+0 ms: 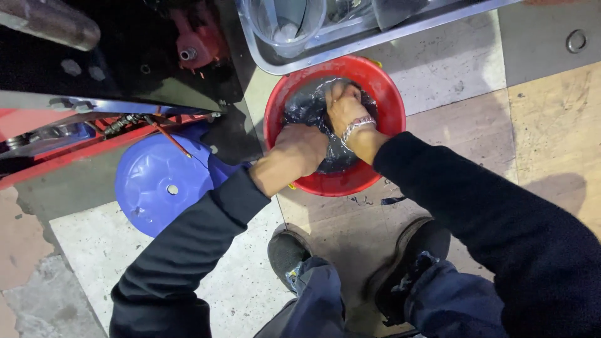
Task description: The person scrubs a black plastic part with a green sponge in a red bucket of water, then rinses it. They move to a workbench and dry the part with a blue cloth.
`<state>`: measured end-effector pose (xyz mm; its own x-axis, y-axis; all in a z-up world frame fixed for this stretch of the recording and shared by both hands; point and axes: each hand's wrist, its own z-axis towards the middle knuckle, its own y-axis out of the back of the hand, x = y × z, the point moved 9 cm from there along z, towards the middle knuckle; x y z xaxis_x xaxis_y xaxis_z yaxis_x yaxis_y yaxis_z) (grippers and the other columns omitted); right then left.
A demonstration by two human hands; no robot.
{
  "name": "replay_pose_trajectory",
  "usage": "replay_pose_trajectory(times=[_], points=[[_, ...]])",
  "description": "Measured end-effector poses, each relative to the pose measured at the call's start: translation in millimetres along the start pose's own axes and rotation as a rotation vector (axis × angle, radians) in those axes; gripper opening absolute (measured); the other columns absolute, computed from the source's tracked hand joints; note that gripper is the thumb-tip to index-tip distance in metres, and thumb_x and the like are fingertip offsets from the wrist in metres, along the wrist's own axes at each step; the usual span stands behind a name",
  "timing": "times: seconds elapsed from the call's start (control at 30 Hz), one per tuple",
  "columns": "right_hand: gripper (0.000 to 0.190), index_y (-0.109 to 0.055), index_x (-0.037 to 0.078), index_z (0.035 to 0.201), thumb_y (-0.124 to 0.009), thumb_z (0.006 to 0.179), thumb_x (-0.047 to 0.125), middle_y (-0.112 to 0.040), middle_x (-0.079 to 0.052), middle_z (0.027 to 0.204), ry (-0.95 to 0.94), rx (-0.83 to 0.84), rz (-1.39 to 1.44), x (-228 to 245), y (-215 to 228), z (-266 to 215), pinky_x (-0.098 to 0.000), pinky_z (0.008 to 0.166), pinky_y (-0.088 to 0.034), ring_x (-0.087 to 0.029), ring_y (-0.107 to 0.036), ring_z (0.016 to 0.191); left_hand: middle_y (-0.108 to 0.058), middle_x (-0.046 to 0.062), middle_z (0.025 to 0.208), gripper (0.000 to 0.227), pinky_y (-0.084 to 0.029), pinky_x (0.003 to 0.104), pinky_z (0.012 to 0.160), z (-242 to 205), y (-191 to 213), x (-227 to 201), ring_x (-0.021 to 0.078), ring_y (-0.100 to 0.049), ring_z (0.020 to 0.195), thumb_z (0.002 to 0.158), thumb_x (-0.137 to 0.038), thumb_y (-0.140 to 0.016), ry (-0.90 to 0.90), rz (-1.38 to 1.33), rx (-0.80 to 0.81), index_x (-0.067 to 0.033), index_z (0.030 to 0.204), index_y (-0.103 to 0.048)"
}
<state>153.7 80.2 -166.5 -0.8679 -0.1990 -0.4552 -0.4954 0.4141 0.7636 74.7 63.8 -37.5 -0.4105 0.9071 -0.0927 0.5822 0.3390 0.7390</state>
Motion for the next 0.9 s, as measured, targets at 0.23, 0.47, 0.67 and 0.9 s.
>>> replay_pose_trajectory(times=[0.23, 0.47, 0.67, 0.9], points=[[0.039, -0.072, 0.001, 0.108, -0.041, 0.099, 0.022, -0.055, -0.024, 0.118, 0.280, -0.233, -0.323, -31, 96, -53, -0.0571, 0.082, -0.038, -0.045, -0.045, 0.108, -0.075, 0.009, 0.097, 0.022, -0.063, 0.042, 0.084, 5, 1, -2, 0.0279, -0.072, 0.097, 0.096, -0.010, -0.056, -0.046, 0.106, -0.095, -0.0014, 0.096, -0.076], [0.036, -0.068, -0.006, 0.116, -0.044, 0.100, 0.016, -0.052, -0.033, 0.124, 0.186, -0.829, -0.171, -42, 129, -70, -0.0603, 0.069, -0.043, -0.054, -0.049, 0.099, -0.074, 0.008, 0.105, 0.020, -0.063, 0.042, 0.082, 6, 2, -2, 0.0291, -0.071, 0.101, 0.096, -0.008, -0.056, -0.085, 0.074, 0.018, -0.0050, 0.104, -0.075], [0.031, -0.069, -0.009, 0.095, -0.045, 0.093, 0.011, -0.058, -0.029, 0.086, 0.323, -0.818, -0.205, -40, 115, -61, -0.0608, 0.070, -0.041, -0.050, -0.050, 0.079, -0.072, 0.006, 0.112, 0.023, -0.063, 0.042, 0.080, 5, 4, -3, 0.0304, -0.070, 0.106, 0.096, -0.006, -0.056, -0.120, 0.050, 0.132, -0.0086, 0.111, -0.074], [0.037, -0.075, 0.007, 0.108, -0.045, 0.099, 0.026, -0.057, -0.021, 0.122, 0.379, -0.570, -0.459, -48, 126, -61, -0.0537, 0.093, -0.040, -0.038, -0.047, 0.115, -0.070, 0.004, 0.122, 0.029, -0.063, 0.042, 0.077, 1, 4, -5, 0.0319, -0.069, 0.111, 0.096, -0.004, -0.057, -0.163, 0.024, 0.280, -0.0130, 0.119, -0.072]])
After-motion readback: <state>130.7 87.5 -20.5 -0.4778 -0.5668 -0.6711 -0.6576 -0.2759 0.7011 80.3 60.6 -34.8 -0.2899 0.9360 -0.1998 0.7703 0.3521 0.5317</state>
